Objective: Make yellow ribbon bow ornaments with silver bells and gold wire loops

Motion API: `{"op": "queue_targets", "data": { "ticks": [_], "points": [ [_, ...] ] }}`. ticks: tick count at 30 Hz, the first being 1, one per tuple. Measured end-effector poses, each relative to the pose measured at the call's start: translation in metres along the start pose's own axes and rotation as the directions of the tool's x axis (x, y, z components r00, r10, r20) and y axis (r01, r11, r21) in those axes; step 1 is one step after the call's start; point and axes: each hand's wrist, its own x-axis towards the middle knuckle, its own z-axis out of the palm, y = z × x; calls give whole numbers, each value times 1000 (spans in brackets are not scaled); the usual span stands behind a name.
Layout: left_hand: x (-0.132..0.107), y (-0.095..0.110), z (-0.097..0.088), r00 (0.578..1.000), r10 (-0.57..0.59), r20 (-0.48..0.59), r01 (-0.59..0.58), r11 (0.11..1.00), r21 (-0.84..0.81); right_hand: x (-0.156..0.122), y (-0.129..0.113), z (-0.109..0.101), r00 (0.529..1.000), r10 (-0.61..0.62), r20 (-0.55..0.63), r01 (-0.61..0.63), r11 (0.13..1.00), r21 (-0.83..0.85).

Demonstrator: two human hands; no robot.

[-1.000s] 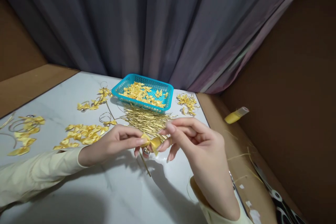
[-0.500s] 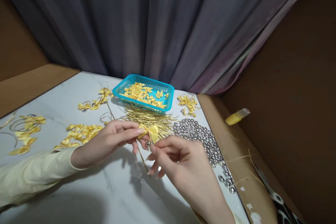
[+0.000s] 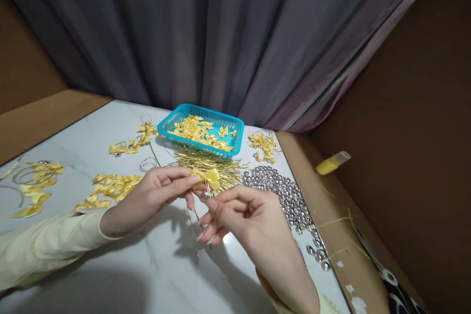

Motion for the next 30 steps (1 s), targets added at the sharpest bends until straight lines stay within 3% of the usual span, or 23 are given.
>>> {"op": "queue_targets", "data": {
  "ticks": [5,9,30],
  "points": [
    [1,3,2,988,-146,54,154,971,-182,2,2,1,999,13,35,-14,999,36],
    [1,7,3,984,-159,86,175,955,-238,2,0,1,999,26,21,-26,999,37],
    [2,-2,3,986,-161,33,163,984,-71,3,3,2,997,30,78,-37,995,88]
  ]
}}
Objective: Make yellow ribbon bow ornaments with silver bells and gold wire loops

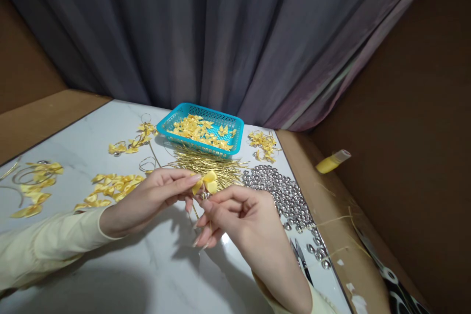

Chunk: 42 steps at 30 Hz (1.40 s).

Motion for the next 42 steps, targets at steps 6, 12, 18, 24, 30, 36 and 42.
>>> {"op": "queue_targets", "data": {
  "ticks": [6,12,18,24,30,36,42],
  "points": [
    [-1,1,0,1000,17,-8,-17,1000,2,-1,1,3,999,-12,-39,13,999,30],
    [1,2,2,1000,19,-8,-19,999,-42,-4,0,7,997,-25,-72,27,999,26],
    [0,3,2,1000,25,-3,-25,998,-51,-4,-1,7,997,-19,-75,19,1000,-3],
    [0,2,1,1000,18,-24,-18,1000,-11,-3,0,7,995,-35,-91,34,999,-18],
    [1,1,1,1000,24,-15,-24,1000,-9,0,6,2,998,-52,-36,51,999,-12],
    [1,2,1,996,82,-35,-77,990,122,1,5,2,998,-44,-41,45,999,28],
    [-3,1,3,960,269,-83,-205,870,449,0,5,2,999,-22,-36,23,999,42]
  ]
}}
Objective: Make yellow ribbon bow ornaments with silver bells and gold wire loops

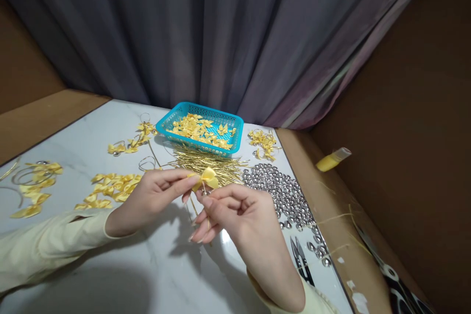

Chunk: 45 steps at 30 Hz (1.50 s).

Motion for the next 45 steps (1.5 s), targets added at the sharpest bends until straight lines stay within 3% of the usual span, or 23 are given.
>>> {"op": "queue_targets", "data": {
  "ticks": [8,16,26,31,36,38,42,45],
  "points": [
    [-3,-8,-3,965,261,-22,-242,921,305,3,3,-3,999,-16,52,16,1000,-2],
    [-4,-5,-1,915,392,93,-400,863,309,4,2,-6,997,-41,61,42,999,-7],
    [-5,-8,-1,927,371,-46,-341,891,301,9,-1,-3,998,-9,68,9,1000,7],
    [0,-3,-6,956,266,-128,-232,945,231,1,-12,-3,997,-74,-4,74,996,-40],
    [1,3,-9,981,187,-50,-183,981,72,-1,-16,-14,947,-275,-167,237,946,-220],
    [0,5,-9,981,193,-8,-192,980,59,3,-15,-20,935,-306,-179,243,920,-307],
    [-1,9,-7,963,248,108,-259,961,96,18,-8,-25,983,-186,-6,174,934,-312],
    [-1,10,-6,941,264,214,-292,950,111,26,-1,-23,981,-88,173,125,969,-215]
  ]
}}
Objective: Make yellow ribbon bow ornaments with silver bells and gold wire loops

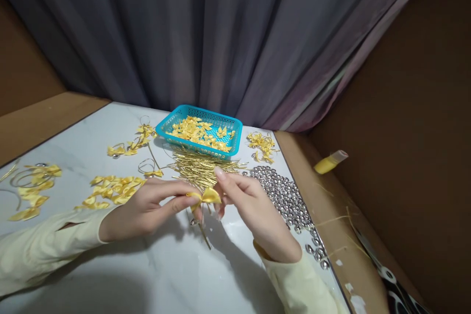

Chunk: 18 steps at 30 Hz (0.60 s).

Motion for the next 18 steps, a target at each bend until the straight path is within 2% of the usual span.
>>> {"op": "queue_targets", "data": {
  "ticks": [3,5,12,18],
  "points": [
    [-1,-1,1,997,1,81,-2,1000,5,5,8,2,988,31,154,-40,998,58],
    [-1,-2,2,995,20,97,-20,1000,4,6,12,1,977,20,212,-37,996,76],
    [-1,0,2,992,43,116,-50,997,62,11,19,-6,963,-59,263,64,998,-9],
    [-1,1,2,991,-20,130,13,999,51,11,25,-8,968,-35,250,32,999,16]
  ]
}}
